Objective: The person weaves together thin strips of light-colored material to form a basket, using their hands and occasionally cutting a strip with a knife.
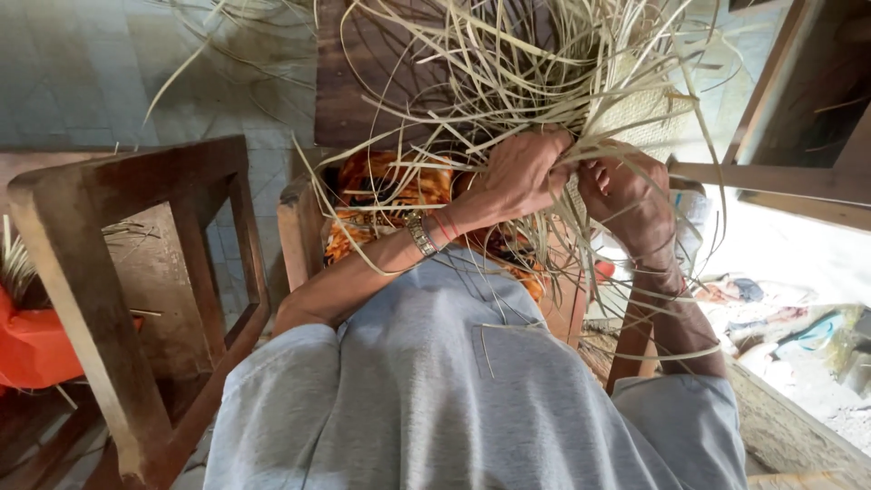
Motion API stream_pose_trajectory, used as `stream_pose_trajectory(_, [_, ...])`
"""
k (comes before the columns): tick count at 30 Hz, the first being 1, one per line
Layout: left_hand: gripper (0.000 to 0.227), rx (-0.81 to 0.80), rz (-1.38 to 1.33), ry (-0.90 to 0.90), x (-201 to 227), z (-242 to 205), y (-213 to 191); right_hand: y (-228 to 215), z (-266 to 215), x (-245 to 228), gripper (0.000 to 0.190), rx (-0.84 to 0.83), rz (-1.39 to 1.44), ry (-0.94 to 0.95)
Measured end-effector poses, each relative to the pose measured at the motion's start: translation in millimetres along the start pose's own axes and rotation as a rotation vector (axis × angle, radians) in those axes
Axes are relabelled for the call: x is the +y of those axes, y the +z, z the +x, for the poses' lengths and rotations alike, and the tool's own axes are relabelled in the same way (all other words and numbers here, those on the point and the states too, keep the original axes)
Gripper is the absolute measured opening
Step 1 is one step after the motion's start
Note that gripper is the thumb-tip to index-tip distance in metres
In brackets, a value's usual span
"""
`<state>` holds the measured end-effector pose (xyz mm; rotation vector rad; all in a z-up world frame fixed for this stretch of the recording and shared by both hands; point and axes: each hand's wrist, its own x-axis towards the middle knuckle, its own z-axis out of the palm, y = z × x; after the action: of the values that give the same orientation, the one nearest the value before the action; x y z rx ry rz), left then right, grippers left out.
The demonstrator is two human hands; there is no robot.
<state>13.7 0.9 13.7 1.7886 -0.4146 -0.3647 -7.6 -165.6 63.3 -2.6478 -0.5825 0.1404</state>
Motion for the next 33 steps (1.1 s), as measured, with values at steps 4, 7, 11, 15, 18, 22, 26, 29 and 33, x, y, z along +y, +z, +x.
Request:
stream_pose_trajectory(4, [0.004, 0.086, 0.015, 0.090, 4, -4, 3, 1, 11, -1, 0.008, 0.036, 0.077, -0.005])
stream_pose_trajectory(7, [0.002, 0.123, -0.025, 0.088, 5, -5, 6, -2, 13, 0, 0.009, 0.051, 0.097, 0.013])
stream_pose_trajectory(11, [0.006, 0.142, -0.052, 0.071, 6, -4, 5, -3, 14, 22, 0.009, 0.092, 0.139, 0.020])
stream_pose_trajectory(15, [0.008, 0.173, -0.017, 0.074, 2, -2, 13, -8, 15, 33, 0.011, 0.124, 0.052, -0.018])
stream_pose_trajectory(18, [0.009, 0.176, -0.059, 0.069, 1, -1, 15, -9, 19, 38, 0.010, 0.174, -0.017, -0.020])
stream_pose_trajectory(22, [0.011, 0.252, 0.022, 0.142, 7, -3, 14, -14, 18, 51, 0.017, 0.172, 0.038, 0.062])
stream_pose_trajectory(26, [0.061, 0.193, -0.026, 0.122, 7, -6, 11, -9, 17, 85, 0.025, 0.153, -0.321, 0.077])
stream_pose_trajectory(29, [0.021, 0.133, 0.002, 0.131, 13, -6, 3, -19, 23, 81, 0.012, 0.255, -0.177, -0.002])
stream_pose_trajectory(33, [0.027, 0.141, 0.073, 0.131, 3, -4, 8, -14, 22, 119, 0.017, 0.329, -0.241, -0.103])
